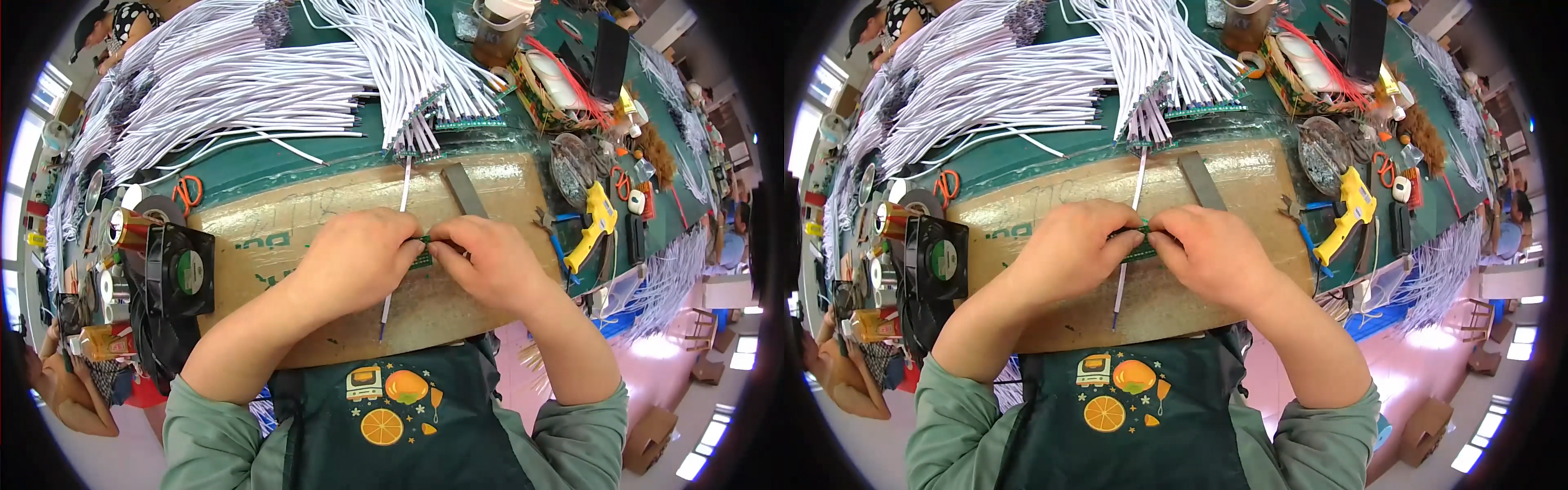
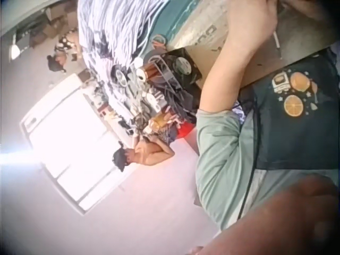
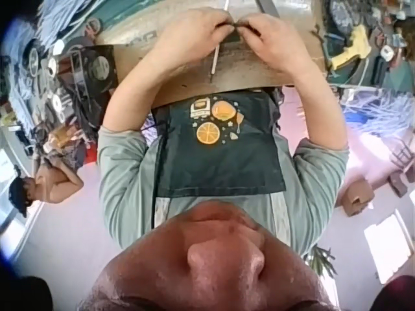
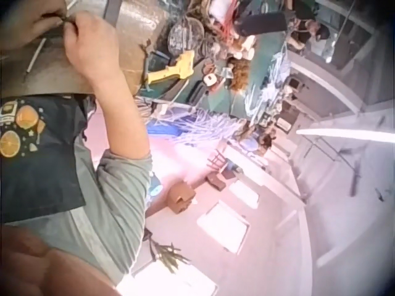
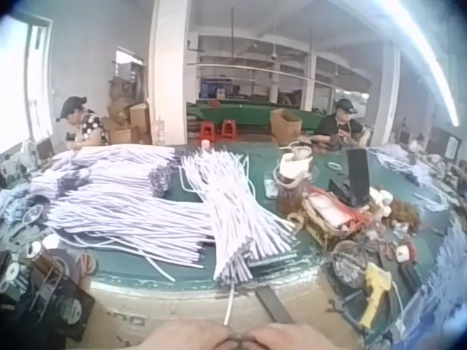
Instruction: The person arranges white wires along the edge of a circuit board and solders each wire to the board using a soldering gun.
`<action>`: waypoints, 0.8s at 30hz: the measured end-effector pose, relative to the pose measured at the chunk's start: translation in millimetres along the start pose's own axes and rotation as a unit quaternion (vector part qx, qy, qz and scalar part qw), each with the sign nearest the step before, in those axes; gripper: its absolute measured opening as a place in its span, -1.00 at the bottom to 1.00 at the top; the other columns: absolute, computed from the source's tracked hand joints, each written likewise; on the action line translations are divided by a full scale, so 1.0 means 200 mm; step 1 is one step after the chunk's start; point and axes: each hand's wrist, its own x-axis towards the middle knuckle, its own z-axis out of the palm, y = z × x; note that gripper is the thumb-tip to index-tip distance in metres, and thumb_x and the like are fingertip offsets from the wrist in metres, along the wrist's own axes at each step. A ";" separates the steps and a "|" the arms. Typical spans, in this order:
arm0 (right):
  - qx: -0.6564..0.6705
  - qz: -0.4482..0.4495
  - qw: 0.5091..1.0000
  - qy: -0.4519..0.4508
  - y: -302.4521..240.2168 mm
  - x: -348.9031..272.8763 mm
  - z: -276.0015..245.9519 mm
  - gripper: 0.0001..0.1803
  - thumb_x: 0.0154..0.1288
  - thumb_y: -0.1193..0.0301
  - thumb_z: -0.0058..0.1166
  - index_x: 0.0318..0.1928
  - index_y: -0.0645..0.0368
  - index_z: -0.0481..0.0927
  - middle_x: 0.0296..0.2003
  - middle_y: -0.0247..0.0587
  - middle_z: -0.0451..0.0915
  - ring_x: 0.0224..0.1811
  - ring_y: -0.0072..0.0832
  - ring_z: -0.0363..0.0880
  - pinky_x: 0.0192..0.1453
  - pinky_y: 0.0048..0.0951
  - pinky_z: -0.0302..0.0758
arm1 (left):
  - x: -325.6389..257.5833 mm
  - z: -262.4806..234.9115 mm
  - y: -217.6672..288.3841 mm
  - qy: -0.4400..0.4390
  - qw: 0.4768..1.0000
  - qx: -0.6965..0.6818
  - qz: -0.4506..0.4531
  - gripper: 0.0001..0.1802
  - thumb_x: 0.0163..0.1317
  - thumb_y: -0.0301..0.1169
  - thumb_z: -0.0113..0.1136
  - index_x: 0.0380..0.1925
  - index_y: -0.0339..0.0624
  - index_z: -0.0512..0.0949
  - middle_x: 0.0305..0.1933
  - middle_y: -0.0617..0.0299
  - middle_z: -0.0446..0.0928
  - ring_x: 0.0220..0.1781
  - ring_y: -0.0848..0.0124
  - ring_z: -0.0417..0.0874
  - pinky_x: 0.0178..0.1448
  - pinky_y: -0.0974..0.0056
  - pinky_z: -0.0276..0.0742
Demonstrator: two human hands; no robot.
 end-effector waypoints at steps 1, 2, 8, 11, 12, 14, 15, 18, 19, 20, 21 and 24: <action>-0.001 -0.009 1.000 -0.002 0.00 0.00 0.00 -0.82 0.35 0.33 0.08 -0.20 0.16 0.61 -0.30 -0.02 0.64 -0.21 0.01 0.62 -0.14 -0.03 0.53 | 0.00 0.00 0.00 -0.001 1.000 -0.010 -0.001 -0.77 0.29 -0.28 0.17 -0.21 -0.20 0.65 -0.23 -0.02 0.66 -0.14 -0.05 0.65 -0.05 -0.05 0.54; -0.005 -0.014 1.000 -0.008 0.00 0.01 0.00 -0.82 0.35 0.33 0.07 -0.20 0.16 0.61 -0.31 -0.02 0.63 -0.21 0.01 0.62 -0.14 -0.02 0.53 | 0.00 0.01 0.00 -0.005 1.000 -0.018 -0.003 -0.77 0.29 -0.28 0.17 -0.21 -0.19 0.65 -0.22 -0.02 0.66 -0.13 -0.06 0.65 -0.04 -0.06 0.54; -0.035 -0.035 0.997 -0.054 0.00 0.02 -0.02 -0.83 0.34 0.32 0.06 -0.28 0.16 0.58 -0.35 -0.02 0.61 -0.25 0.01 0.61 -0.17 0.00 0.52 | 0.01 0.01 -0.04 -0.021 0.999 -0.026 0.037 -0.75 0.29 -0.26 0.18 -0.20 -0.19 0.66 -0.22 -0.04 0.65 -0.12 -0.07 0.64 -0.03 -0.06 0.53; -0.065 -0.046 0.995 -0.055 0.00 0.04 -0.03 -0.84 0.29 0.32 0.06 -0.32 0.15 0.57 -0.39 -0.03 0.60 -0.28 0.02 0.61 -0.20 0.01 0.52 | 0.01 0.02 -0.04 -0.038 0.998 -0.051 0.017 -0.75 0.28 -0.26 0.18 -0.23 -0.21 0.66 -0.23 -0.04 0.65 -0.11 -0.08 0.63 -0.03 -0.05 0.53; -0.065 -0.045 0.995 -0.057 0.00 0.04 -0.03 -0.84 0.29 0.32 0.06 -0.32 0.15 0.57 -0.39 -0.03 0.60 -0.28 0.02 0.61 -0.20 0.01 0.52 | 0.01 0.02 -0.04 -0.035 0.998 -0.057 0.017 -0.75 0.28 -0.26 0.18 -0.23 -0.21 0.66 -0.23 -0.04 0.65 -0.11 -0.08 0.63 -0.03 -0.05 0.53; -0.053 -0.062 0.995 -0.058 0.00 0.05 -0.04 -0.85 0.23 0.33 0.07 -0.37 0.14 0.54 -0.42 -0.04 0.59 -0.31 0.01 0.61 -0.23 0.01 0.52 | 0.01 0.02 -0.04 -0.053 0.996 -0.069 0.009 -0.75 0.27 -0.27 0.18 -0.27 -0.22 0.67 -0.24 -0.04 0.65 -0.12 -0.08 0.63 -0.03 -0.05 0.52; -0.053 -0.062 0.995 -0.060 0.00 0.05 -0.04 -0.85 0.23 0.33 0.07 -0.37 0.14 0.54 -0.42 -0.04 0.59 -0.31 0.01 0.61 -0.23 0.01 0.52 | 0.01 0.02 -0.04 -0.054 0.996 -0.075 0.007 -0.75 0.27 -0.27 0.18 -0.27 -0.22 0.67 -0.24 -0.04 0.65 -0.12 -0.08 0.63 -0.03 -0.05 0.52; -0.051 -0.073 0.994 -0.063 0.00 0.05 -0.02 -0.85 0.20 0.33 0.08 -0.39 0.14 0.52 -0.44 -0.05 0.58 -0.33 0.00 0.61 -0.25 0.00 0.52 | 0.02 0.02 -0.03 -0.061 0.996 -0.066 0.010 -0.76 0.26 -0.27 0.18 -0.28 -0.21 0.67 -0.25 -0.06 0.65 -0.14 -0.08 0.63 -0.04 -0.06 0.53; -0.054 -0.068 0.995 -0.056 0.00 0.05 -0.01 -0.86 0.19 0.33 0.09 -0.39 0.14 0.52 -0.45 -0.05 0.57 -0.34 0.00 0.60 -0.26 0.00 0.52 | 0.02 0.02 -0.02 -0.065 0.996 -0.062 0.003 -0.76 0.26 -0.28 0.18 -0.28 -0.22 0.66 -0.26 -0.07 0.64 -0.14 -0.09 0.63 -0.05 -0.05 0.53; -0.056 -0.057 0.996 -0.051 0.00 0.05 0.00 -0.86 0.18 0.34 0.09 -0.40 0.14 0.51 -0.45 -0.05 0.57 -0.35 0.01 0.60 -0.27 0.00 0.51 | 0.02 0.02 -0.02 -0.069 0.996 -0.058 -0.004 -0.76 0.25 -0.28 0.18 -0.28 -0.23 0.66 -0.26 -0.08 0.64 -0.14 -0.09 0.63 -0.06 -0.05 0.53; -0.057 -0.062 0.995 -0.051 -0.01 0.05 0.01 -0.86 0.18 0.34 0.09 -0.40 0.14 0.51 -0.45 -0.05 0.57 -0.35 0.01 0.60 -0.27 0.00 0.51 | 0.02 0.02 -0.02 -0.070 0.996 -0.059 -0.004 -0.76 0.25 -0.28 0.18 -0.28 -0.23 0.66 -0.26 -0.08 0.64 -0.14 -0.09 0.63 -0.06 -0.05 0.53; -0.090 -0.037 0.995 -0.006 -0.02 0.04 0.02 -0.86 0.20 0.33 0.10 -0.38 0.13 0.54 -0.44 -0.05 0.58 -0.34 0.01 0.61 -0.28 -0.01 0.52 | 0.03 0.01 -0.01 -0.049 0.991 -0.109 -0.058 -0.76 0.26 -0.29 0.18 -0.29 -0.25 0.64 -0.29 -0.10 0.63 -0.17 -0.10 0.63 -0.09 -0.03 0.52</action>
